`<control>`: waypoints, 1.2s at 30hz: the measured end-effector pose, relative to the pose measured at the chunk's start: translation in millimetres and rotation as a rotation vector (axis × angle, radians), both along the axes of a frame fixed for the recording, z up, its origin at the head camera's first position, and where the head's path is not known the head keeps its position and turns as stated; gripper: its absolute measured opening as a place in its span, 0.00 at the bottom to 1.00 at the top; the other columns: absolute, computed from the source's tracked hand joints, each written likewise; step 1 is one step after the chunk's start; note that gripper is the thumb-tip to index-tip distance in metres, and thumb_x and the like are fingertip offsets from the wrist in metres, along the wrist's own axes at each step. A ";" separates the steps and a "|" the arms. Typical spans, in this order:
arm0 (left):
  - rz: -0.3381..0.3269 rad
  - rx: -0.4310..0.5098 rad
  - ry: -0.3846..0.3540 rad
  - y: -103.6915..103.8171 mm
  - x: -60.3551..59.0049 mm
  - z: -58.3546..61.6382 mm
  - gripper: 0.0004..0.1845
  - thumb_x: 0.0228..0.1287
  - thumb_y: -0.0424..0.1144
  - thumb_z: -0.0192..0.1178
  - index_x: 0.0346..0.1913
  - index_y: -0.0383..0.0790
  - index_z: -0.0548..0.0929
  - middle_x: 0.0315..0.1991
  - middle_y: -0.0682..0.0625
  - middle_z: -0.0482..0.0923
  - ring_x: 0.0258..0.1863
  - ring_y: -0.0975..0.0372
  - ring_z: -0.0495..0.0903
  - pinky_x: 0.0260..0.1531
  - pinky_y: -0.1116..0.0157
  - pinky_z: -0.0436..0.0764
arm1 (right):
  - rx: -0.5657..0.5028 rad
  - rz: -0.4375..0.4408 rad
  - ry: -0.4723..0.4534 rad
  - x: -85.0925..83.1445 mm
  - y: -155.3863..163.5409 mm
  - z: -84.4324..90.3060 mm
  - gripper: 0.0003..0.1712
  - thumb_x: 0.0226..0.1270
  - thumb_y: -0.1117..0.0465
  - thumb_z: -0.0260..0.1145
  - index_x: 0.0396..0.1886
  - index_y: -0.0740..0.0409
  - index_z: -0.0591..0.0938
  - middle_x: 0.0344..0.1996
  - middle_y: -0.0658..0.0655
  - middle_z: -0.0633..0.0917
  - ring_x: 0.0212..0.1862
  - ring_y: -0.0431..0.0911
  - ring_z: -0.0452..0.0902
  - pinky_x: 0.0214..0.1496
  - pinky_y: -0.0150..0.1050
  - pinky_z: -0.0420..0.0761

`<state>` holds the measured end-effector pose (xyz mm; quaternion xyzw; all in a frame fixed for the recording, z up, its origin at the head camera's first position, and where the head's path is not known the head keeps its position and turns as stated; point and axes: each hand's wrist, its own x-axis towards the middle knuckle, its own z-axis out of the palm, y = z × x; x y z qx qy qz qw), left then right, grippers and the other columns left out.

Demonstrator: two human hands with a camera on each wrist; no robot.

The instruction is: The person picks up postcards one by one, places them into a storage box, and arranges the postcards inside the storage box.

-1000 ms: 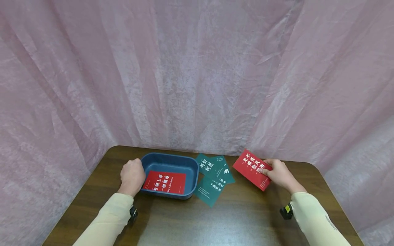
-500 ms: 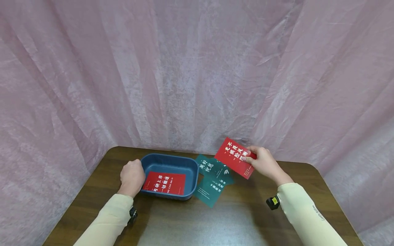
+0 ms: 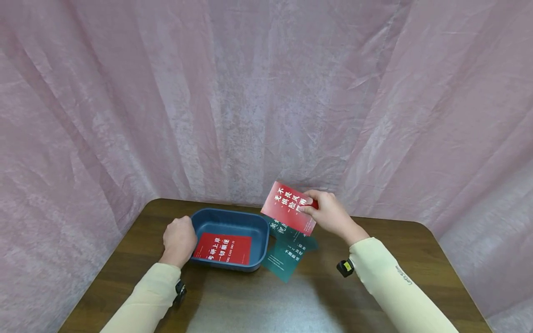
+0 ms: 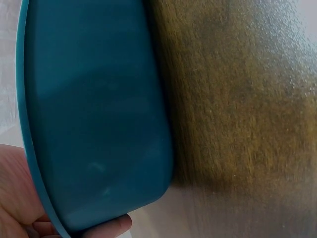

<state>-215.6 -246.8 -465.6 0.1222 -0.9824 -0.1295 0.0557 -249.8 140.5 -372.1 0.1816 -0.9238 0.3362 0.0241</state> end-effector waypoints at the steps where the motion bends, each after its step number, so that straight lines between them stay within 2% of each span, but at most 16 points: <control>1: -0.001 0.000 -0.002 0.1 0.3 -0.2 0.17 0.53 0.37 0.65 0.40 0.25 0.80 0.30 0.32 0.81 0.21 0.49 0.80 0.20 0.48 0.81 | 0.004 0.005 0.004 0.3 -5.7 -0.9 0.25 0.55 0.51 0.70 0.53 0.52 0.78 0.41 0.50 0.83 0.35 0.44 0.78 0.35 0.35 0.82; 9: 0.001 -0.003 0.024 1.4 0.7 0.3 0.16 0.54 0.37 0.64 0.40 0.25 0.80 0.30 0.32 0.81 0.22 0.47 0.80 0.20 0.47 0.81 | 0.019 0.071 0.034 1.7 -59.9 -10.6 0.24 0.55 0.52 0.70 0.52 0.51 0.79 0.40 0.48 0.84 0.33 0.40 0.78 0.31 0.31 0.80; 15: 0.001 -0.002 0.024 2.8 -0.8 -1.4 0.16 0.54 0.37 0.63 0.39 0.25 0.81 0.30 0.31 0.81 0.22 0.47 0.80 0.20 0.47 0.81 | 0.082 0.105 0.015 3.2 -95.4 -21.6 0.25 0.57 0.51 0.69 0.54 0.52 0.78 0.45 0.49 0.83 0.38 0.39 0.78 0.37 0.31 0.81; 19: 0.005 0.001 0.010 2.9 -0.6 -0.5 0.16 0.55 0.37 0.63 0.39 0.25 0.80 0.30 0.31 0.81 0.22 0.47 0.81 0.20 0.47 0.81 | 0.121 0.116 0.004 3.7 -115.5 -32.9 0.24 0.57 0.51 0.69 0.53 0.52 0.78 0.45 0.50 0.84 0.39 0.40 0.78 0.37 0.31 0.81; 24: 0.014 0.008 -0.007 2.7 1.0 0.6 0.15 0.56 0.37 0.62 0.40 0.25 0.80 0.30 0.32 0.81 0.22 0.47 0.80 0.21 0.47 0.81 | 0.141 0.134 -0.048 6.5 -135.1 -46.2 0.25 0.56 0.52 0.69 0.54 0.52 0.78 0.45 0.50 0.84 0.38 0.39 0.78 0.38 0.32 0.82; 36: 0.009 0.010 -0.022 4.5 6.5 3.9 0.16 0.54 0.38 0.64 0.40 0.26 0.80 0.30 0.32 0.81 0.20 0.48 0.80 0.21 0.47 0.81 | 0.195 0.193 -0.084 16.8 -159.8 -69.5 0.24 0.56 0.53 0.69 0.53 0.52 0.79 0.45 0.50 0.84 0.42 0.40 0.77 0.44 0.33 0.81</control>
